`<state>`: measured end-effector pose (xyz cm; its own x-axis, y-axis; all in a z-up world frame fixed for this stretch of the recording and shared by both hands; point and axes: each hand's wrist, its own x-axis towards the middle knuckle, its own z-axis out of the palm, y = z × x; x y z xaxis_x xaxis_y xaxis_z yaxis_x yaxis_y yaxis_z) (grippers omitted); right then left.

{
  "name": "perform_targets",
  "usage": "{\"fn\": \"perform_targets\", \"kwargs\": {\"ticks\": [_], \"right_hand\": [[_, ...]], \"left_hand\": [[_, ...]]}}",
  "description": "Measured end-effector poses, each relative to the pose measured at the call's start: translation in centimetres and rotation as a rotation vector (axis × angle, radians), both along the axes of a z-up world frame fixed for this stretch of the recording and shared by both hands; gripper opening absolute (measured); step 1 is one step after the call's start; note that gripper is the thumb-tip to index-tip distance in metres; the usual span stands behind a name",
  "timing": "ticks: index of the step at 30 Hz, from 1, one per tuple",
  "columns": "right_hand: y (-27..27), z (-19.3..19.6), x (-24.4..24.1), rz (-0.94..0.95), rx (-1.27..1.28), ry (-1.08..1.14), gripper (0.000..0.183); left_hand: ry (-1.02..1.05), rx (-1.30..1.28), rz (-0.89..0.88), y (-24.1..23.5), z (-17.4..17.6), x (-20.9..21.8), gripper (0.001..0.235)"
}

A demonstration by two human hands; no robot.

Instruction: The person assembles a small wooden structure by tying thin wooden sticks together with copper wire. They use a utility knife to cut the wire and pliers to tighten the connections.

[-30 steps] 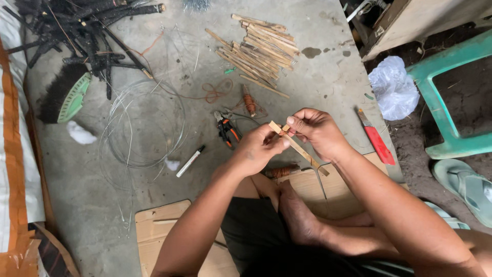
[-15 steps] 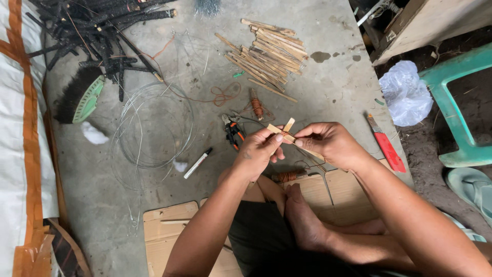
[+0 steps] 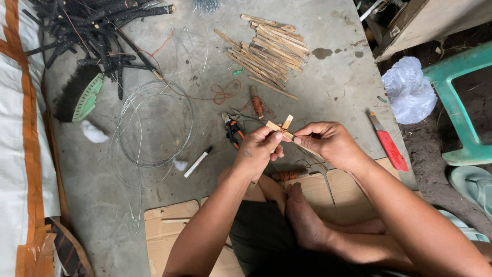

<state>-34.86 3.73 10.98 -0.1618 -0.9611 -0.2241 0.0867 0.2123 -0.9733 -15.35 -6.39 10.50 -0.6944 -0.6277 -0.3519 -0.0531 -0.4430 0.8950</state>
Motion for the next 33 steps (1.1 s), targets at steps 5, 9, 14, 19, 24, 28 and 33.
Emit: {"fn": "perform_targets", "kwargs": {"ticks": [5, 9, 14, 19, 24, 28, 33], "right_hand": [[-0.1, -0.5, -0.3, 0.004, 0.081, 0.05, 0.017], [-0.2, -0.8, -0.4, 0.008, 0.04, 0.069, 0.015], [-0.5, -0.6, -0.9, 0.062, 0.05, 0.101, 0.027], [0.5, -0.4, -3.2, 0.083, 0.206, 0.262, 0.039], [3.1, -3.0, -4.0, 0.165, 0.309, 0.269, 0.031], [3.8, -5.3, -4.3, 0.121, 0.241, 0.074, 0.025], [3.9, -5.8, -4.8, 0.101, 0.301, 0.05, 0.02]], "left_hand": [[-0.021, 0.006, 0.006, 0.2, 0.0, -0.3, 0.015], [-0.037, 0.034, 0.032, 0.4, -0.1, -0.5, 0.016], [-0.083, -0.111, 0.1, 0.6, -0.7, -0.8, 0.018], [-0.136, -0.198, 0.176, -1.6, -1.0, 0.8, 0.016], [-0.018, -0.052, 0.259, -2.5, -0.5, 2.3, 0.014], [-0.005, 0.002, 0.259, -1.6, 0.0, 2.0, 0.019], [0.006, 0.044, 0.274, -1.0, 0.0, 1.6, 0.019]]}}
